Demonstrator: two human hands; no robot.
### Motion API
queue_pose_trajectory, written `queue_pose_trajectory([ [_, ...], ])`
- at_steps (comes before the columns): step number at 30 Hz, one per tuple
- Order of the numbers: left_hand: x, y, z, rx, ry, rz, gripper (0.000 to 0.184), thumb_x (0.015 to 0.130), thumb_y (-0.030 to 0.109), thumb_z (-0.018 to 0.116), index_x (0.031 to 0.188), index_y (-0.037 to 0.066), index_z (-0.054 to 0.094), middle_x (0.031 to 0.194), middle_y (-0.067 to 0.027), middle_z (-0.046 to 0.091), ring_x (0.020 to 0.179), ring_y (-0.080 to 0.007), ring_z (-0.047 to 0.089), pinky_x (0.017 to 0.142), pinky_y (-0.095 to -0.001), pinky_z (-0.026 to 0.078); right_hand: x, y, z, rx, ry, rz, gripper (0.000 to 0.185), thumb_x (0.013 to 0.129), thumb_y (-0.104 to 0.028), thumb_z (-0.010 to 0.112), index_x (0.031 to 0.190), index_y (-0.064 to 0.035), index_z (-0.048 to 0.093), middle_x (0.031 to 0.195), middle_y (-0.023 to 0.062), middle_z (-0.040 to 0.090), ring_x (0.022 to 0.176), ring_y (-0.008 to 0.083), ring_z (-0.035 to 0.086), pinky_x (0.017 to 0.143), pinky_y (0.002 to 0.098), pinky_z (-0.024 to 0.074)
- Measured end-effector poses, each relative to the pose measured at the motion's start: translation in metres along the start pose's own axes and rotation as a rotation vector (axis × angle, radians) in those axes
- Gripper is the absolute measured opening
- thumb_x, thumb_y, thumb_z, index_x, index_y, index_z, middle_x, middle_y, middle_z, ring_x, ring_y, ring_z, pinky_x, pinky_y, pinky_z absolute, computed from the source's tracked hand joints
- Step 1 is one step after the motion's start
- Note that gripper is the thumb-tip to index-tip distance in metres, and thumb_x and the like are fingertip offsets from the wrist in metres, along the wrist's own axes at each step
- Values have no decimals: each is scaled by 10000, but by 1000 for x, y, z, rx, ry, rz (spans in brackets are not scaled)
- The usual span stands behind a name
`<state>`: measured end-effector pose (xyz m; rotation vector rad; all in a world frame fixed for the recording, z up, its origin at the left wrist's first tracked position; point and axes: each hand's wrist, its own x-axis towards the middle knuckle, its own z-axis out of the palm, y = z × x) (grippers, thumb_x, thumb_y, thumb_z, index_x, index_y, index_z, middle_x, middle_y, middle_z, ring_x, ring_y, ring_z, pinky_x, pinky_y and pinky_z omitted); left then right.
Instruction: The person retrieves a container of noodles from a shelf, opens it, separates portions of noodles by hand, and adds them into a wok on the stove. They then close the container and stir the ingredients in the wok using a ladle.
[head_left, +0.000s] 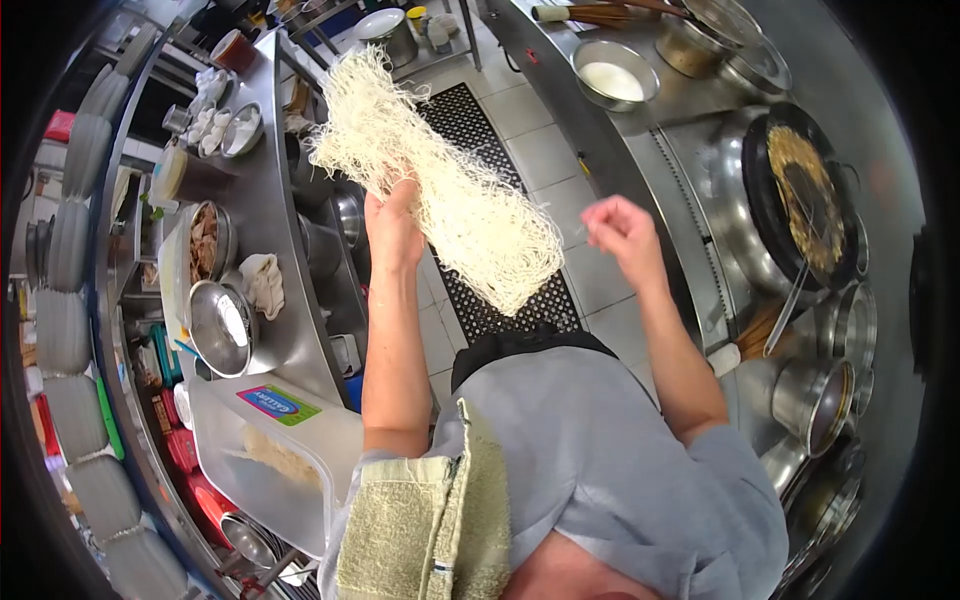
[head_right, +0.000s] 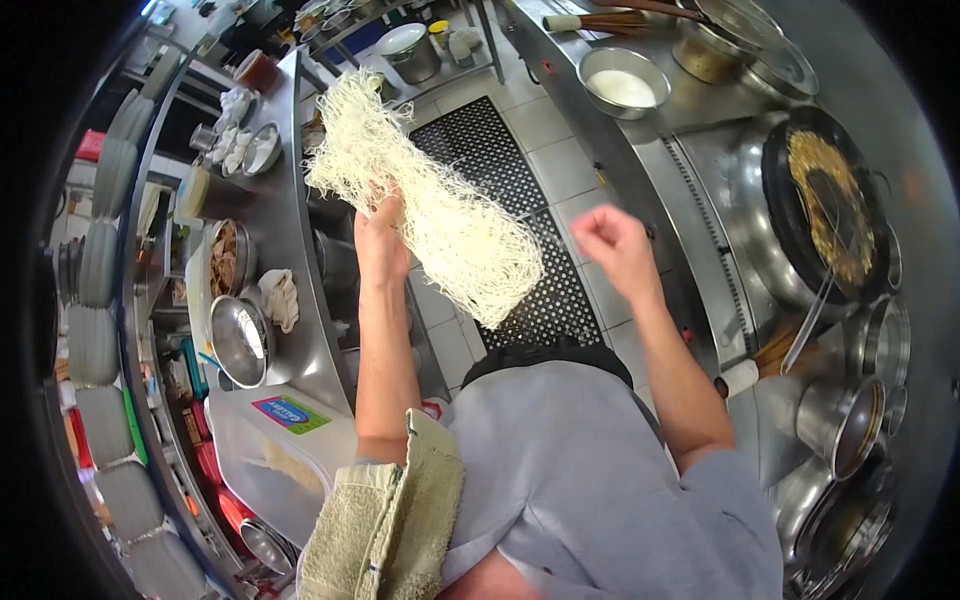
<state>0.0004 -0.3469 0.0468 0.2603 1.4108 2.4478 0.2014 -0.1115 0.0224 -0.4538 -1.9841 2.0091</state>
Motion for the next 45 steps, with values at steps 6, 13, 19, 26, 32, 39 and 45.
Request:
queue_pose_trajectory([
  [6,45,0,-23,-188,30,-159,364,944,-11,466,1305,-47,468,1236,-147,589,1075,-242,624,911,-374,540,0,139,-55,-909,-165,71,238,855,-34,595,1068,-22,701,1028,135,711,908,237,694,797,313,529],
  [13,179,-3,-50,-1033,-384,-469,440,772,-29,640,1163,-24,438,969,-72,391,857,-159,469,690,-250,453,162,91,36,-567,-158,174,190,894,-77,592,1038,-24,704,907,142,725,777,215,708,734,333,539],
  [19,344,28,-55,-847,-424,-603,439,713,-35,686,1055,15,416,921,-70,443,792,-169,464,650,-258,439,306,57,100,-426,-330,79,227,916,-137,614,1098,-11,665,978,112,719,879,158,681,805,307,529],
  [26,557,53,36,-125,-477,-420,388,873,26,560,1254,-35,510,1021,-150,663,822,-259,685,702,-374,593,426,-57,65,390,173,31,207,946,-92,566,1106,18,637,955,81,696,866,138,660,795,278,533],
  [32,686,28,195,-99,-677,-462,368,925,57,545,1273,-54,500,1142,-174,642,946,-273,676,799,-391,583,602,-47,-38,195,959,-271,333,914,-209,643,1150,17,576,919,53,621,827,123,588,751,268,477],
  [39,794,-10,324,162,-898,-702,352,904,149,600,1211,-18,565,1047,-128,681,855,-229,682,750,-356,569,738,-30,-135,636,690,34,425,844,-300,746,1035,-53,458,772,54,565,619,137,566,506,286,443],
  [45,849,-21,408,469,-1000,-856,284,896,254,567,1050,29,646,855,-93,700,688,-208,666,605,-333,542,721,-60,-122,725,799,-111,323,858,-50,672,1077,-34,436,745,30,500,577,95,500,466,253,412],
])
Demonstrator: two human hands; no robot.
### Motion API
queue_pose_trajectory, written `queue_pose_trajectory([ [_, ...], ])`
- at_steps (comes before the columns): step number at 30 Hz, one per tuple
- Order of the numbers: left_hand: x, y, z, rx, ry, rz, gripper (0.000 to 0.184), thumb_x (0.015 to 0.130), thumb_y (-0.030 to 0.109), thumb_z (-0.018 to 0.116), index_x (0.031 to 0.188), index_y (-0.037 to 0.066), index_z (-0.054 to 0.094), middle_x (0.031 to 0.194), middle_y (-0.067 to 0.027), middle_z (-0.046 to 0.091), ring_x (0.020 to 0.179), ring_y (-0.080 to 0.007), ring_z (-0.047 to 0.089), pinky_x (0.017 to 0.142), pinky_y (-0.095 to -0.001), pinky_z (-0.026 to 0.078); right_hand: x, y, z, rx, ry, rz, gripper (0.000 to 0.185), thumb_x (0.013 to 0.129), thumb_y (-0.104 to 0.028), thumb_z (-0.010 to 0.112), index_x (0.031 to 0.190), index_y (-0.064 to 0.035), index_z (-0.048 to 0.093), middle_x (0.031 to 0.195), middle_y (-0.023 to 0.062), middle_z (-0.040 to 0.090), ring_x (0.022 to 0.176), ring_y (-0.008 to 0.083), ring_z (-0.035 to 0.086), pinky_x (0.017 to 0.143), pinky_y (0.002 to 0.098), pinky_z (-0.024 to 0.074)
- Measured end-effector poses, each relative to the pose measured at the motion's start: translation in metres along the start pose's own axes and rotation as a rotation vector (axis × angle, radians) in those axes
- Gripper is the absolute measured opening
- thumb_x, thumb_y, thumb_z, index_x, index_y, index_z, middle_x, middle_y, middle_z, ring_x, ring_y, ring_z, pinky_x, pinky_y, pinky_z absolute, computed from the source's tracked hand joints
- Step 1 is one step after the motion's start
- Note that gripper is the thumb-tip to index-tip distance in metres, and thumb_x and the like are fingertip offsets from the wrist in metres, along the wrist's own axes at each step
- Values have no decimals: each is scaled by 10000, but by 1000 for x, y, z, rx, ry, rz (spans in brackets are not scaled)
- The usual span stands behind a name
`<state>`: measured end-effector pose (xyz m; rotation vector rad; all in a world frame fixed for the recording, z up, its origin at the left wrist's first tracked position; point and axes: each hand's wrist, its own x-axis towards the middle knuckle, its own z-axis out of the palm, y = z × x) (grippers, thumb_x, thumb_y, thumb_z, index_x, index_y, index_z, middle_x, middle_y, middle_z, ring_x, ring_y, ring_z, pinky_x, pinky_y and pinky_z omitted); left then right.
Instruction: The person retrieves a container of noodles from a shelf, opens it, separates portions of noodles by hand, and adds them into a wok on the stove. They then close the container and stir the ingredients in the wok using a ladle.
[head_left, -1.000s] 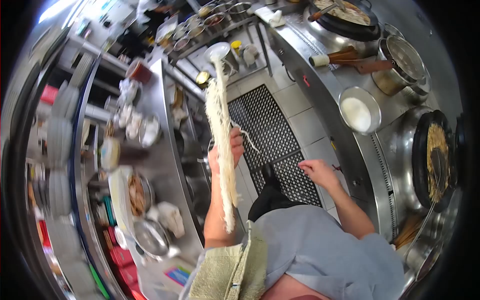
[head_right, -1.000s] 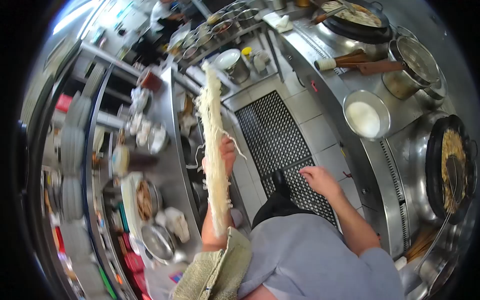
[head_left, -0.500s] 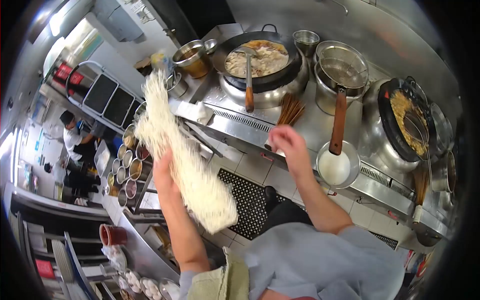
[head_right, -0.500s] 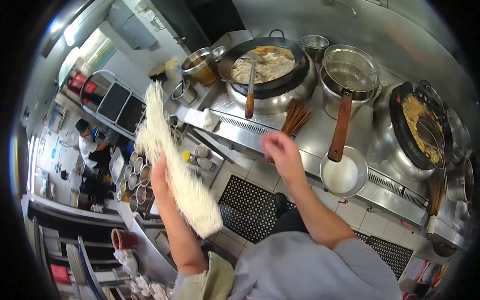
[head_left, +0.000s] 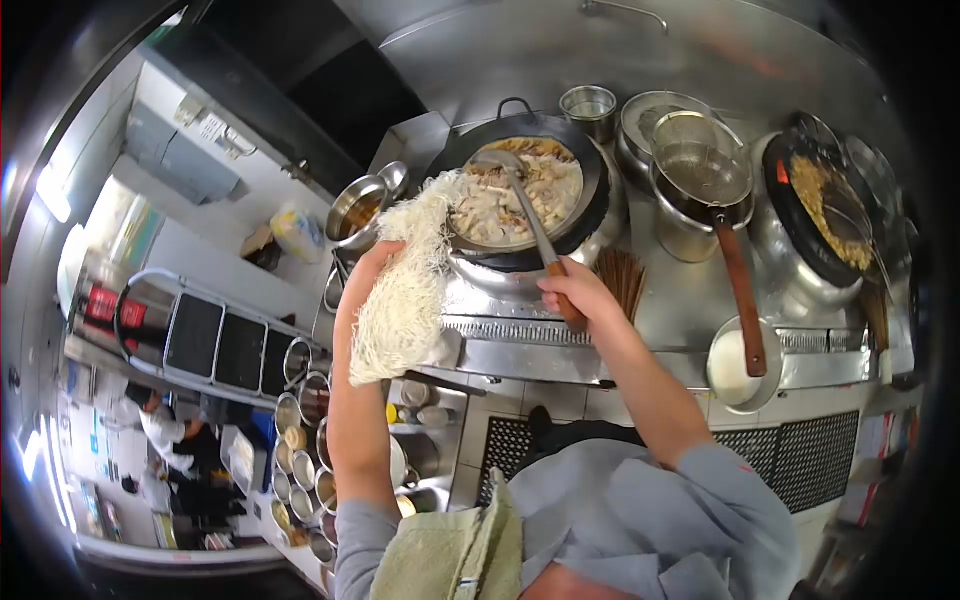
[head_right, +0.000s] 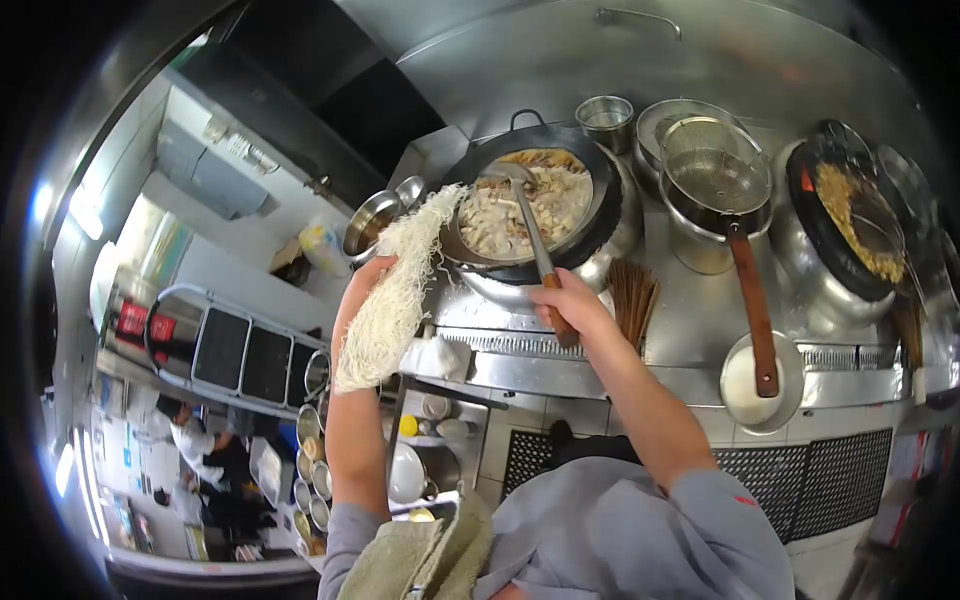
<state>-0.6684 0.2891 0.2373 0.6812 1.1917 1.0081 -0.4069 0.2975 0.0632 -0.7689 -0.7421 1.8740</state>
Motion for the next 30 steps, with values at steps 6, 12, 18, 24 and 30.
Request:
queue_pose_trajectory([
  [6,103,48,-43,227,-203,-212,204,890,231,585,908,51,679,724,-61,686,587,-173,648,535,-317,534,-39,-22,31,70,81,-201,406,879,-83,658,1196,-10,415,709,11,485,552,85,490,455,239,414],
  [12,219,52,-40,320,-386,-232,215,910,226,606,967,29,673,845,-83,696,699,-185,673,625,-323,556,-24,-35,60,-260,338,-243,596,861,-28,642,1384,-11,356,778,2,461,543,61,461,387,224,401],
  [18,340,78,-99,555,-325,-156,328,862,244,707,1112,52,615,973,-91,681,909,-191,653,749,-319,534,-38,-9,64,-343,458,-152,644,854,-12,632,1422,-26,329,769,7,469,518,68,455,391,234,409],
  [24,236,54,-125,1366,-525,583,365,751,237,810,1016,15,692,966,-72,683,813,-148,622,757,-294,518,-54,0,81,-484,479,-113,632,863,-43,627,1421,3,334,635,0,482,475,91,478,413,259,416],
  [30,221,3,-129,1600,-706,1261,428,726,111,740,1144,69,653,1041,-97,680,1027,-295,599,948,-385,460,-38,-4,79,-567,470,-107,607,871,-47,634,1407,10,354,654,0,488,474,90,483,411,256,424],
])
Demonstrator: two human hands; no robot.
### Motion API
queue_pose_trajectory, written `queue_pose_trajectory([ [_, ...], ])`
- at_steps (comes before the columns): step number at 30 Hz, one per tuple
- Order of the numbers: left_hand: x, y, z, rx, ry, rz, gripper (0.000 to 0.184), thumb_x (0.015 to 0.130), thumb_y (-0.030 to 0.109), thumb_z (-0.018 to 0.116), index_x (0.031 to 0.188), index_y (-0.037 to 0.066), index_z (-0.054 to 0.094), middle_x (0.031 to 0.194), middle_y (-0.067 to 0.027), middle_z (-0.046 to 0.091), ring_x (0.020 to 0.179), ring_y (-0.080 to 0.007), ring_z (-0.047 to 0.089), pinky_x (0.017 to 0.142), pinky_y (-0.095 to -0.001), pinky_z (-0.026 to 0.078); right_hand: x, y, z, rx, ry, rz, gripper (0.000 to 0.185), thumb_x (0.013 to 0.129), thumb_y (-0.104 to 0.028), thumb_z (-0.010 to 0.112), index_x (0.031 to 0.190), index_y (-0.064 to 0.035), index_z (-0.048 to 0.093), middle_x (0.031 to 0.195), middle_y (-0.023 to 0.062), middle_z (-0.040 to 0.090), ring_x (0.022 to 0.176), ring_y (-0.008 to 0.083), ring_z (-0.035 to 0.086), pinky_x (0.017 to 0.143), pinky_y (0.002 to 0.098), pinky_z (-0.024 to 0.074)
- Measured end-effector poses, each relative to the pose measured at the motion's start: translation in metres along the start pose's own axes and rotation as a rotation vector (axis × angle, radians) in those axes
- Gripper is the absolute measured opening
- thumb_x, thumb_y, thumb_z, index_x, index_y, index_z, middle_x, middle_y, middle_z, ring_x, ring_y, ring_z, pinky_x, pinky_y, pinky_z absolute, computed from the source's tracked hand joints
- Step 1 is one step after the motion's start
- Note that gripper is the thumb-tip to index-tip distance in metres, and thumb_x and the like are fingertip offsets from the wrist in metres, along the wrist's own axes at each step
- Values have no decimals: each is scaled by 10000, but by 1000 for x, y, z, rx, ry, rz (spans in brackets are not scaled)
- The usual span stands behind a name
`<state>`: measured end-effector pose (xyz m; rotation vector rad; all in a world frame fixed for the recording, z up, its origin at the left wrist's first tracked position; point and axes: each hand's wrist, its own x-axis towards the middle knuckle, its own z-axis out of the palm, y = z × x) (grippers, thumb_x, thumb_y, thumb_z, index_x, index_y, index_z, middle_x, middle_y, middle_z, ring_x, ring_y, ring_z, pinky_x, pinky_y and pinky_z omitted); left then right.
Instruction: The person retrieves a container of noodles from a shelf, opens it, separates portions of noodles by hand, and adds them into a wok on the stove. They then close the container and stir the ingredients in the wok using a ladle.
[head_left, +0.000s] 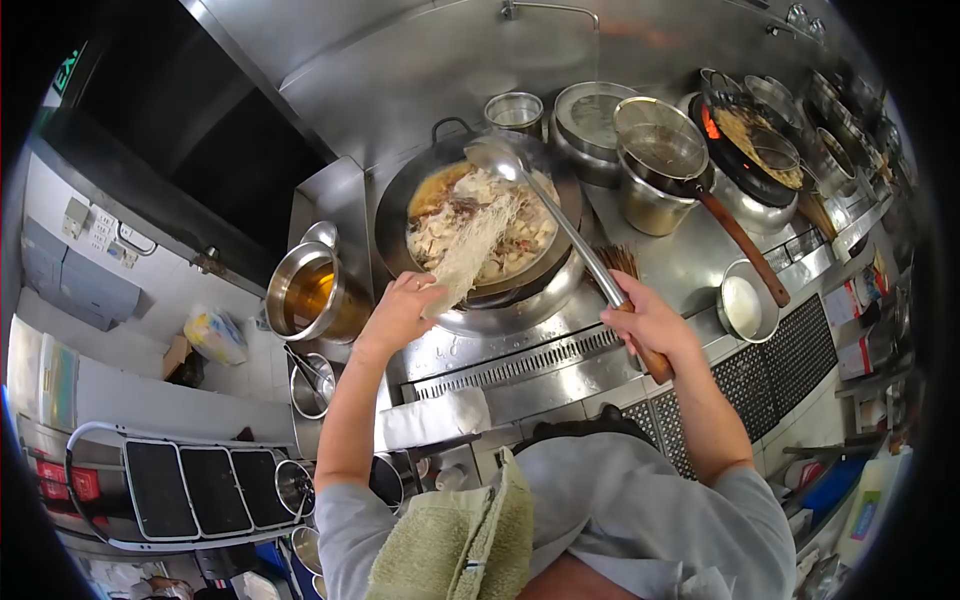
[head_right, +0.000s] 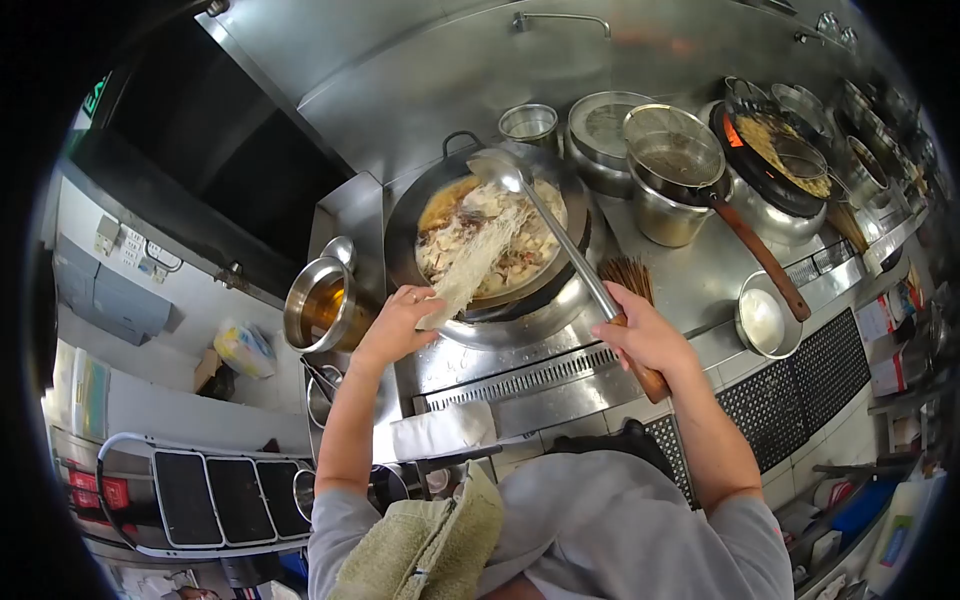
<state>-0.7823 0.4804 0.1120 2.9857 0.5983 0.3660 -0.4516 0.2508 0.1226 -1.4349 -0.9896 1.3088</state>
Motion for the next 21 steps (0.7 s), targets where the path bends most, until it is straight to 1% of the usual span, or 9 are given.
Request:
queue_pose_trajectory([
  [5,20,-10,-14,-92,93,-67,278,757,29,601,1021,62,681,1030,-94,694,1019,-288,614,927,-412,468,9,-2,3,36,10,-9,592,871,-53,636,1396,-7,367,657,-7,483,484,80,475,405,248,417],
  [7,37,-10,-32,156,189,21,223,750,34,583,950,56,679,1001,-94,698,1007,-278,622,919,-404,473,6,2,4,45,20,-2,619,871,-54,637,1420,-24,352,652,-11,478,488,72,467,402,242,408],
  [9,59,-13,-33,235,223,99,160,749,56,564,865,66,675,969,-70,699,986,-247,626,938,-382,461,9,-3,3,65,17,-42,598,879,-66,632,1412,-28,363,639,-15,467,488,74,464,403,240,398],
  [11,73,-16,-27,395,1,268,127,746,94,567,805,96,680,921,-37,693,963,-215,627,962,-358,443,10,-5,3,46,20,-38,562,883,-70,628,1388,-28,384,628,-19,459,477,74,456,403,240,393],
  [12,78,-17,-21,441,39,334,122,743,120,568,761,123,689,871,-9,685,954,-188,620,971,-336,431,11,-7,3,26,21,-34,526,887,-74,624,1364,-28,406,616,-23,451,466,75,448,403,239,389],
  [15,86,-27,-15,463,-113,278,97,753,83,568,757,81,665,858,-46,683,966,-226,629,940,-365,450,16,-2,7,39,-3,40,444,890,-81,624,1295,-33,449,598,-27,442,444,76,433,404,239,386],
  [16,87,-30,-10,463,-114,285,97,753,83,568,757,81,665,858,-46,683,966,-226,629,940,-365,450,19,2,8,71,-27,51,370,888,-75,627,1210,-2,459,639,-14,463,505,77,463,405,256,425],
  [18,83,-39,1,604,-256,209,95,756,98,572,719,102,659,802,-58,672,890,-240,649,856,-375,486,30,11,9,90,-43,52,389,889,-73,627,1230,-2,452,638,-12,462,501,78,460,402,258,424],
  [21,76,-53,11,628,-273,187,89,754,101,580,747,111,668,787,-75,673,832,-257,660,778,-380,509,34,13,16,27,-37,6,498,890,-73,630,1330,-4,407,624,-7,466,479,86,459,395,268,422],
])
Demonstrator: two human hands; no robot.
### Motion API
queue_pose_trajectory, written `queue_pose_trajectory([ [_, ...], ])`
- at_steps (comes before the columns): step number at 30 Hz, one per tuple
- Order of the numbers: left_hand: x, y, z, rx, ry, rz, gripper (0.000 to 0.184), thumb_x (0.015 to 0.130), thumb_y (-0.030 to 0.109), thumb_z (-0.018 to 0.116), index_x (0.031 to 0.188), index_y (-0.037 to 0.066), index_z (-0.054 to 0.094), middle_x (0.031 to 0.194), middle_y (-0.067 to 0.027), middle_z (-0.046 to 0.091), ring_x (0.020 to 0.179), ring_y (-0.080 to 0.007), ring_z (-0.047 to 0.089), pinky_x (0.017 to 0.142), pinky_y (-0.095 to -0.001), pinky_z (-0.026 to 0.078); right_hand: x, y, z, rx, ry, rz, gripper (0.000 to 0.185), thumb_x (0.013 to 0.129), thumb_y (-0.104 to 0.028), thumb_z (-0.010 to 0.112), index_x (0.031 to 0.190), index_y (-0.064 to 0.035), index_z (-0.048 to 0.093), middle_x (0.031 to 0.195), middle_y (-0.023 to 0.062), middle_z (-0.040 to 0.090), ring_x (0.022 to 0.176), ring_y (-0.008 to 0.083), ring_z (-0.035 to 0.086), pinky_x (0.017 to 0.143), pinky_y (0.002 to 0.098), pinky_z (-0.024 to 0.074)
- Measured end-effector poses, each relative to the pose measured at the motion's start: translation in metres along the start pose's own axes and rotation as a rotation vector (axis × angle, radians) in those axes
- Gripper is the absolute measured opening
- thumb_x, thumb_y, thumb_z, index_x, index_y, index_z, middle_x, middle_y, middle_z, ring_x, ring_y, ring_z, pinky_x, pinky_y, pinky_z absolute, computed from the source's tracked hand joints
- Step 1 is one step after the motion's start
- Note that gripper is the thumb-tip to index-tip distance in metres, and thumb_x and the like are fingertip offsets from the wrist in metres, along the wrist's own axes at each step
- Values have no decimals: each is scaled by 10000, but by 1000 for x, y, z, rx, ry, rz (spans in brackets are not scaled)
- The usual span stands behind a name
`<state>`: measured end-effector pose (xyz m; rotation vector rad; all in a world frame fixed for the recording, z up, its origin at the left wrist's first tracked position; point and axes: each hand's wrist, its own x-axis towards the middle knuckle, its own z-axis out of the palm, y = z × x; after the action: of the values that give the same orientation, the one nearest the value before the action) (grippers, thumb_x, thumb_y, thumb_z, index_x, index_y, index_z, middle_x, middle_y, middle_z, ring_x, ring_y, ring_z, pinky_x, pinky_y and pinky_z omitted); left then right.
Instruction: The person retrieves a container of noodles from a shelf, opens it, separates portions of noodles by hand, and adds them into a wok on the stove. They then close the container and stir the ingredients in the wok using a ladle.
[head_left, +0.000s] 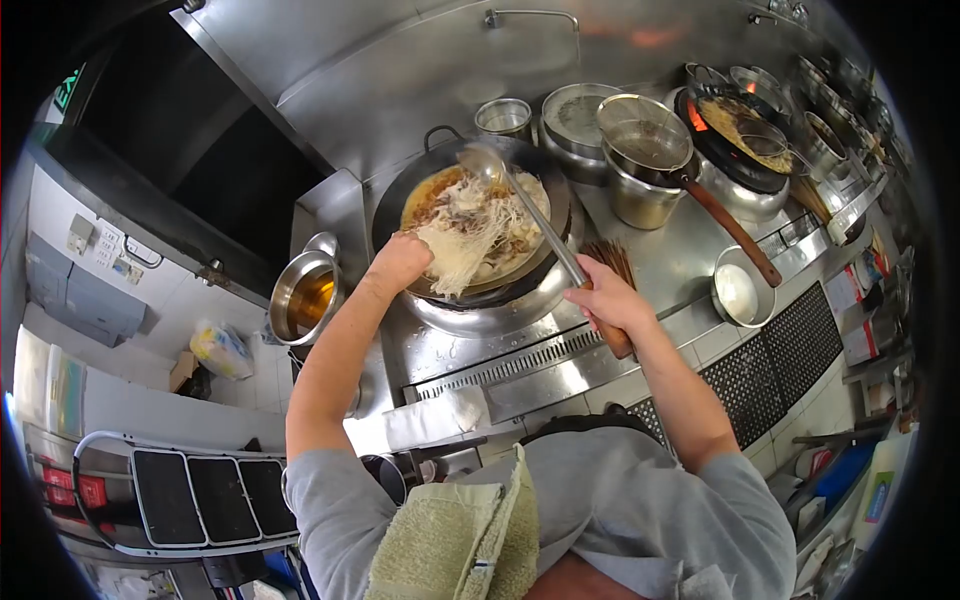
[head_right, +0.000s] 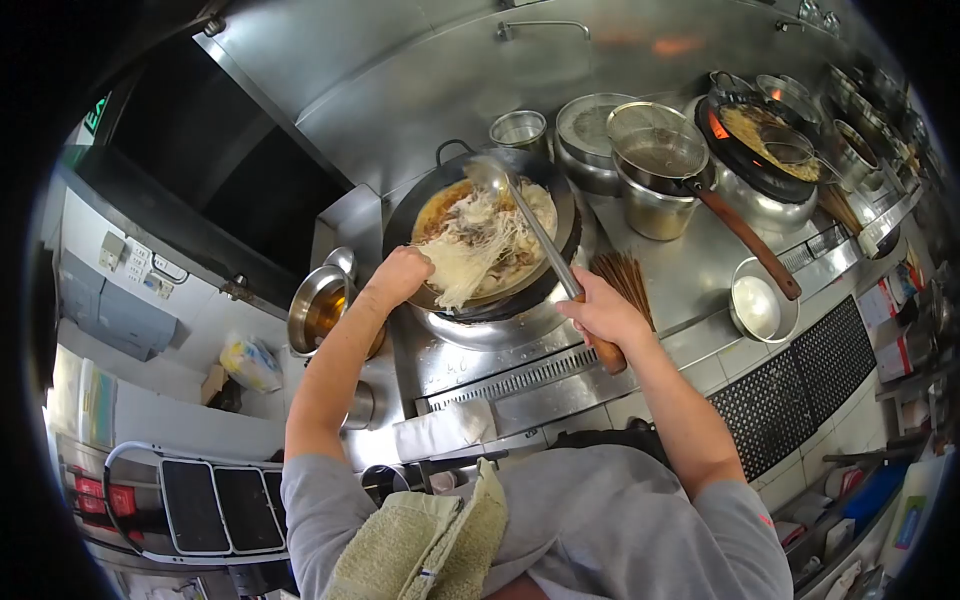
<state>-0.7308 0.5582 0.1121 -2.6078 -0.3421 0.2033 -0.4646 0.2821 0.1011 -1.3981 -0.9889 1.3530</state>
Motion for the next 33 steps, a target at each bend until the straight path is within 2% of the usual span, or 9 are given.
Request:
queue_pose_trajectory([
  [4,-2,-4,24,29,60,-24,108,748,110,602,757,109,710,829,-92,704,793,-241,691,733,-372,538,-47,-30,2,-83,71,-46,586,896,-80,623,1410,-14,348,595,-4,473,443,99,466,396,263,412],
  [6,-9,-15,5,-166,116,-110,133,761,74,580,804,82,706,839,-118,697,807,-289,685,764,-402,540,-76,-35,-11,-94,14,-26,588,900,-84,617,1416,-16,344,585,-2,472,427,102,464,396,258,403],
  [7,-14,-23,-5,-311,255,-183,197,775,38,556,900,64,706,870,-153,689,834,-346,668,797,-433,537,-87,-33,-18,-63,-29,-13,578,903,-85,613,1413,-17,349,582,-1,471,422,101,462,396,255,398],
  [10,-17,-9,-34,-520,246,-283,264,786,28,544,991,80,703,919,-168,687,893,-366,654,815,-448,532,-107,-26,-21,-46,-56,66,568,902,-84,609,1405,-14,354,579,0,471,420,98,462,394,257,396],
  [14,-12,20,-32,-610,-59,-238,370,803,211,689,1139,60,659,1088,-187,673,1000,-360,637,886,-437,508,-97,-7,-16,-119,-44,123,575,898,-81,609,1405,-12,349,578,2,464,419,98,457,390,262,395],
  [20,5,23,-9,-705,-281,-412,547,752,463,720,1120,61,672,1062,-193,682,990,-343,654,891,-391,510,-88,9,-23,-234,-36,144,648,906,-116,606,1449,1,272,557,24,472,412,127,468,393,296,397],
  [26,48,51,-43,-472,-518,-561,549,698,450,731,1070,48,709,1074,-172,695,995,-301,678,866,-379,536,-70,24,-15,-226,-4,147,576,912,-102,597,1419,-35,333,576,12,468,427,112,458,392,274,404],
  [30,69,60,-32,-359,-611,-528,510,706,410,737,1072,55,714,1092,-142,698,1013,-261,682,852,-359,548,-71,27,-19,-157,-45,123,567,912,-108,603,1408,-19,344,593,9,465,447,103,448,395,274,408],
  [33,78,64,-26,-313,-672,-500,453,710,340,754,1076,73,720,1111,-115,699,1027,-260,681,806,-400,569,-73,26,-18,-136,-53,110,532,911,-132,611,1369,-4,372,585,12,467,436,107,453,395,282,403],
])
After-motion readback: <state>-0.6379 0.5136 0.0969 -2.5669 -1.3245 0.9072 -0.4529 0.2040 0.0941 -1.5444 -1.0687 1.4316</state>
